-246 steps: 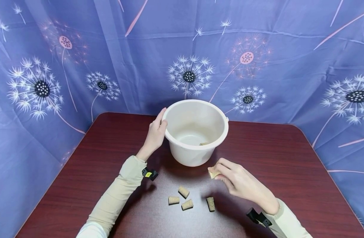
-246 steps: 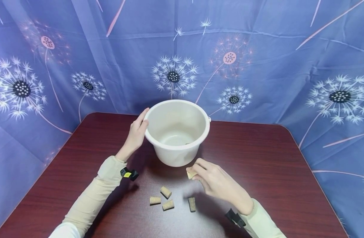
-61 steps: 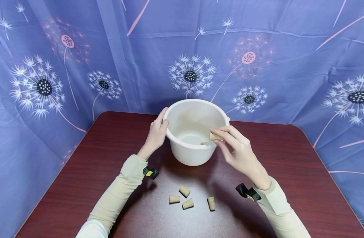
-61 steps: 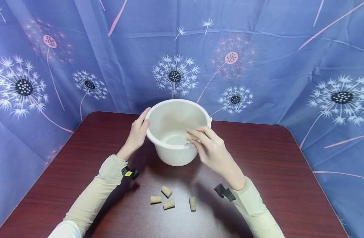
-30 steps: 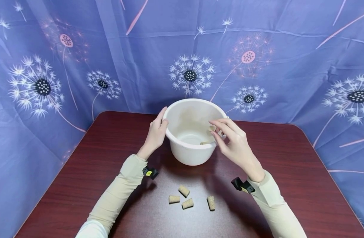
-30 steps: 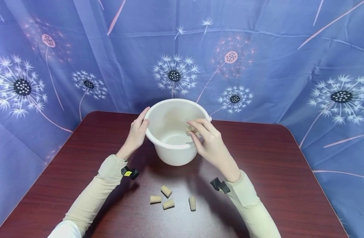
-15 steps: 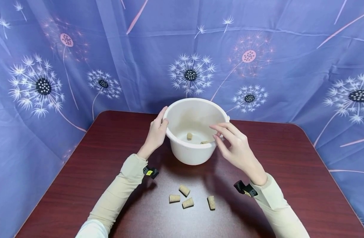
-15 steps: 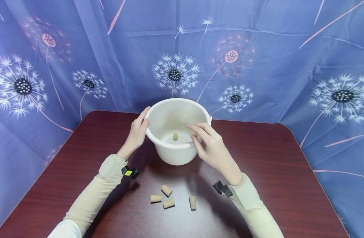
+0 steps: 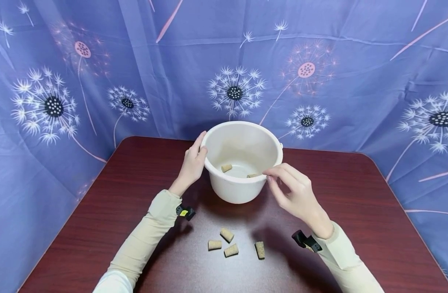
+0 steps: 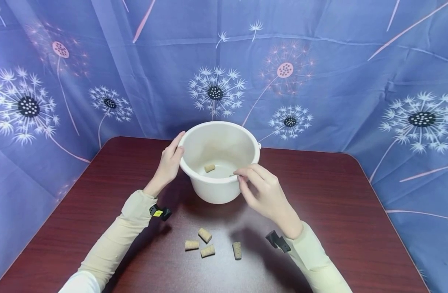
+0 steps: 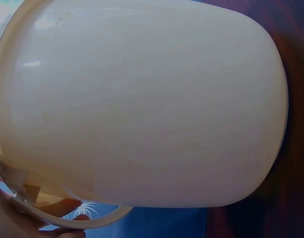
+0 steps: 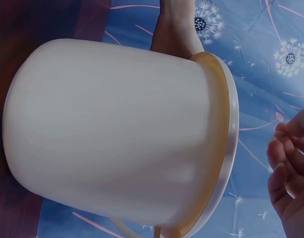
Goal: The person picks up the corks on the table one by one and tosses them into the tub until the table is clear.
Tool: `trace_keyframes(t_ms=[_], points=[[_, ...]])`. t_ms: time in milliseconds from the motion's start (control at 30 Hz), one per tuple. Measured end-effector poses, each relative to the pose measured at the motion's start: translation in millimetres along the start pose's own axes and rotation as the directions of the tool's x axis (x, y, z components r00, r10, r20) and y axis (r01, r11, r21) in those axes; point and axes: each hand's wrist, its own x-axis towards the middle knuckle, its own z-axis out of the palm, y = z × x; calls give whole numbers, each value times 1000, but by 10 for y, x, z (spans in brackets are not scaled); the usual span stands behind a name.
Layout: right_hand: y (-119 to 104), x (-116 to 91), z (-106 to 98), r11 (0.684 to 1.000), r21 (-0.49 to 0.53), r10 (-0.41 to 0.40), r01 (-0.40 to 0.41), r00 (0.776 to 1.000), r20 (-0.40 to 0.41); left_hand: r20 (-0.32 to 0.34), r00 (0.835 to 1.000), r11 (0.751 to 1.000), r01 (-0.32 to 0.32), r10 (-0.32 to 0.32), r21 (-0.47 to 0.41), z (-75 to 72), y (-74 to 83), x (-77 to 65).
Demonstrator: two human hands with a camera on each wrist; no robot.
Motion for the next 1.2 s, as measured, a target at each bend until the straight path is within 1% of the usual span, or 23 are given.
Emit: trace_keyframes(t_ms=[167,333,467,633,733,800,900,1000,1133,1200], points=[[-26,-47,-10,999,12,-30,30,1000,-5,1,1000,1000,4,-4,3,-4,0,2],[-58,-76,-17,998,27,-56,55,998,23,4,1000,1000,4,-4,3,-3,-7,-3],[-78,-91,-18,992,76,-106,102,993,54,2,1000,1000,0,0,2,-4,-7,-7],[-102,-123,-18,970,185,-185,160,975,124,0,1000,1000,-4,4,2,-6,6,-11],[-132,-154,-22,960,226,-214,167,956,199,-2,1000,1000,-2,2,2,-4,13,-14],[-165,-177,-26,963,224,-210,151,939,272,-2,1000,1000,-1,1,4,-6,12,-17],[-222,-223,-41,979,178,-166,99,896,412,-2,1000,1000,3,-2,3,-4,11,-20],[-270,-270,-55,991,122,-115,58,840,531,2,1000,1000,3,-3,0,-6,7,-21],[-312,-323,-59,998,67,-55,16,768,638,5,1000,1000,-3,3,-2,-7,7,-18],[-331,-349,-53,999,42,-22,-10,726,687,6,1000,1000,-6,6,-5,-6,6,-14]])
